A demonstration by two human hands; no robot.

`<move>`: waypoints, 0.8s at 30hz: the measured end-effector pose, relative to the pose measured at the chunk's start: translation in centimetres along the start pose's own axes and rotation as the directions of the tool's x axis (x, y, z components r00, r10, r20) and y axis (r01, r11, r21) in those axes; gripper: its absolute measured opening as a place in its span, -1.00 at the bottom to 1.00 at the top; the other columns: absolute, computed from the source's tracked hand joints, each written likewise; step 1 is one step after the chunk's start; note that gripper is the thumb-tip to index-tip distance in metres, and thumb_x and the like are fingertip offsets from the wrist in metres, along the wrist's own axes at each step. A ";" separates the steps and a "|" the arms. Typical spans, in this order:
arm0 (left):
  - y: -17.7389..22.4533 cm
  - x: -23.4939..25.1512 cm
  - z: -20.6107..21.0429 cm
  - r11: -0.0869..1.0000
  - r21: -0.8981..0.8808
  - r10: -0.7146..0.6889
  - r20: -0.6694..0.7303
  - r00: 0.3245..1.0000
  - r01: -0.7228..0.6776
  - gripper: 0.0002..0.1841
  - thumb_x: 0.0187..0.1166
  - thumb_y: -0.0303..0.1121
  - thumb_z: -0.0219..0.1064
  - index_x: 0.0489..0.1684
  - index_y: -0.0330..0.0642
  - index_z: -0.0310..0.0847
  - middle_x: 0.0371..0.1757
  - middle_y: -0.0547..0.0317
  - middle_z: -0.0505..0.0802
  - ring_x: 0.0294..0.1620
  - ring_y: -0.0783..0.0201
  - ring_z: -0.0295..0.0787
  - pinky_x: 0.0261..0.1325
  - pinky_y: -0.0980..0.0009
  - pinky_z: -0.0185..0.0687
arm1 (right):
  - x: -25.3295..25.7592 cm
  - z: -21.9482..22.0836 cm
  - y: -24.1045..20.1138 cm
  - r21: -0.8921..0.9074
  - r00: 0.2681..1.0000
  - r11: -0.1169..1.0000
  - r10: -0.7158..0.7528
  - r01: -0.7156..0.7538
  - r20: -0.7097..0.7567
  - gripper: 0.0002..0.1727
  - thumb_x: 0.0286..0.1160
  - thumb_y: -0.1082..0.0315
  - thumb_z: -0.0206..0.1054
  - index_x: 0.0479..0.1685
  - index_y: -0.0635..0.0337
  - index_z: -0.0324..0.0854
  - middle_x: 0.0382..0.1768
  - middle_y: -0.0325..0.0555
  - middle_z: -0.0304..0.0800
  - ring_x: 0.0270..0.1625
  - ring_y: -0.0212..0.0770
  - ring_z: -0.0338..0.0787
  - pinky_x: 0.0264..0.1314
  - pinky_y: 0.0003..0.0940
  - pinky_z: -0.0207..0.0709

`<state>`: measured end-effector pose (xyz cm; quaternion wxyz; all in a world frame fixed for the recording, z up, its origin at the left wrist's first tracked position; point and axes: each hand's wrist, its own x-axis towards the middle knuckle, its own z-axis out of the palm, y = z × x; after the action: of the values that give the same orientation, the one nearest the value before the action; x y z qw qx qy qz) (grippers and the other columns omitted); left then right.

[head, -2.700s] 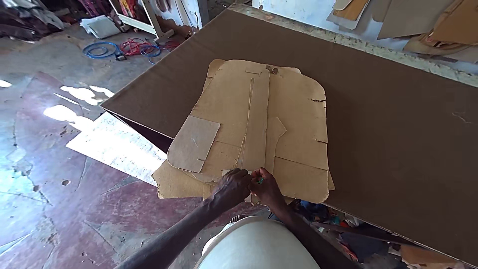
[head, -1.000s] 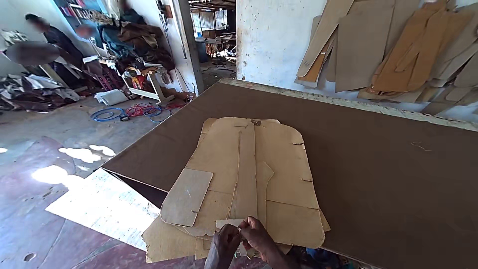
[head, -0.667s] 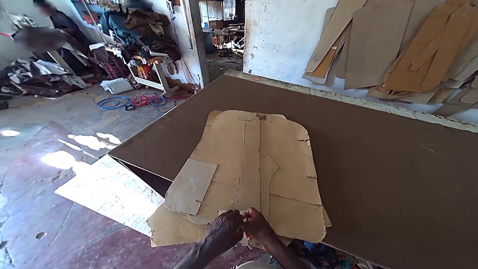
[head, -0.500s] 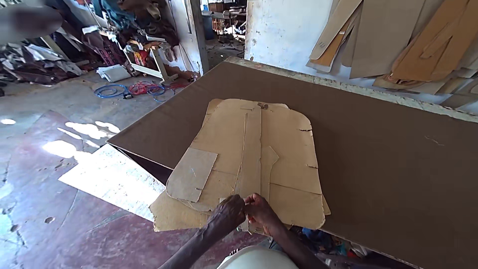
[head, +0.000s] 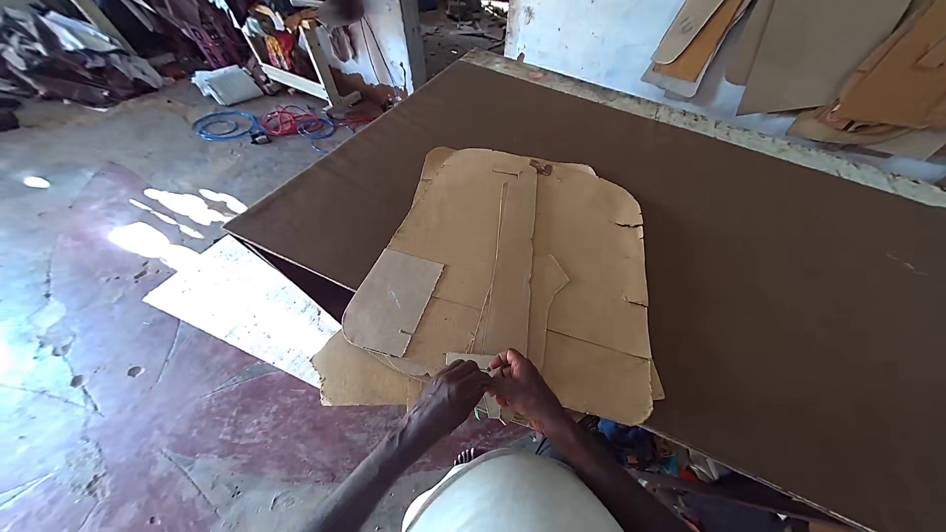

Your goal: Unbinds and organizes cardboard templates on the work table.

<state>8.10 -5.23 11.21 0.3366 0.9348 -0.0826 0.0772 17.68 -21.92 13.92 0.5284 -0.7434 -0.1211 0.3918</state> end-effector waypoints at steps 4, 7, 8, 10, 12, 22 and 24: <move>0.5 1.7 -2.0 0.981 0.158 0.075 0.226 0.971 -0.112 -0.81 0.67 -0.38 0.22 -0.10 -0.22 0.76 -0.11 0.03 0.81 0.03 0.08 0.79 0.15 0.16 0.72 | 0.2 0.0 0.0 -0.051 0.999 0.998 0.024 -0.023 0.036 -0.58 0.51 0.35 0.47 0.25 0.27 0.45 -0.39 -0.07 0.73 -0.45 -0.26 0.74 -0.31 -0.38 0.66; 0.5 2.2 -2.2 0.965 0.195 0.131 0.226 0.965 -0.176 -0.83 0.66 -0.38 0.23 -0.12 -0.23 0.74 -0.14 0.04 0.79 0.01 0.10 0.78 0.14 0.20 0.73 | 0.1 -0.5 -0.3 0.011 0.994 0.997 0.069 -0.070 0.087 -0.65 0.58 0.35 0.42 0.22 0.24 0.46 -0.38 -0.07 0.75 -0.49 -0.30 0.71 -0.38 -0.45 0.62; 0.5 2.3 -2.1 0.963 0.196 0.145 0.202 0.968 -0.185 -0.84 0.65 -0.37 0.25 -0.13 -0.22 0.74 -0.15 0.05 0.78 0.00 0.11 0.77 0.12 0.22 0.73 | 0.2 -0.8 -0.4 0.039 0.992 0.996 0.080 -0.084 0.102 -0.66 0.61 0.33 0.40 0.24 0.23 0.47 -0.36 -0.06 0.77 -0.47 -0.29 0.73 -0.36 -0.46 0.63; 0.2 2.3 -1.8 0.959 0.196 0.179 0.146 0.973 -0.206 -0.86 0.61 -0.35 0.29 -0.15 -0.18 0.73 -0.16 0.08 0.76 -0.02 0.14 0.76 0.09 0.24 0.74 | 0.2 -1.1 -0.7 0.063 0.990 0.994 0.077 -0.084 0.115 -0.66 0.64 0.32 0.38 0.28 0.21 0.49 -0.31 -0.05 0.78 -0.42 -0.27 0.76 -0.32 -0.44 0.65; -0.1 2.5 -1.7 0.961 0.172 0.201 0.096 0.975 -0.215 -0.86 0.59 -0.33 0.33 -0.14 -0.18 0.72 -0.15 0.08 0.75 -0.02 0.13 0.75 0.10 0.23 0.74 | 0.4 -1.3 -0.9 0.088 0.990 0.993 0.067 -0.078 0.121 -0.69 0.65 0.38 0.34 0.27 0.24 0.49 -0.30 -0.04 0.78 -0.41 -0.25 0.76 -0.33 -0.42 0.65; 1.7 0.1 3.3 0.509 -0.848 -0.507 -0.154 0.848 0.150 -0.81 0.75 -0.31 0.19 0.01 -0.22 0.66 -0.31 0.01 0.81 -0.31 0.18 0.74 -0.14 0.30 0.67 | -0.7 -1.1 -1.1 0.350 0.994 0.932 0.063 -0.093 0.094 -0.72 0.64 0.43 0.21 0.26 0.22 0.55 -0.34 0.03 0.77 -0.45 -0.22 0.73 -0.33 -0.36 0.67; 1.4 0.1 2.5 0.655 -0.738 -0.413 -0.168 0.895 0.163 -0.79 0.73 -0.34 0.24 0.18 -0.13 0.69 -0.22 0.10 0.86 -0.25 0.22 0.81 -0.08 0.29 0.78 | -0.9 -1.0 -0.8 0.344 0.997 0.936 0.054 -0.072 0.062 -0.69 0.61 0.47 0.21 0.29 0.23 0.51 -0.36 0.04 0.76 -0.45 -0.22 0.72 -0.32 -0.36 0.65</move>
<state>8.11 -7.93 10.16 0.6851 0.7085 0.1017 0.1355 17.95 -22.80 15.18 0.6348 -0.6319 -0.0400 0.4429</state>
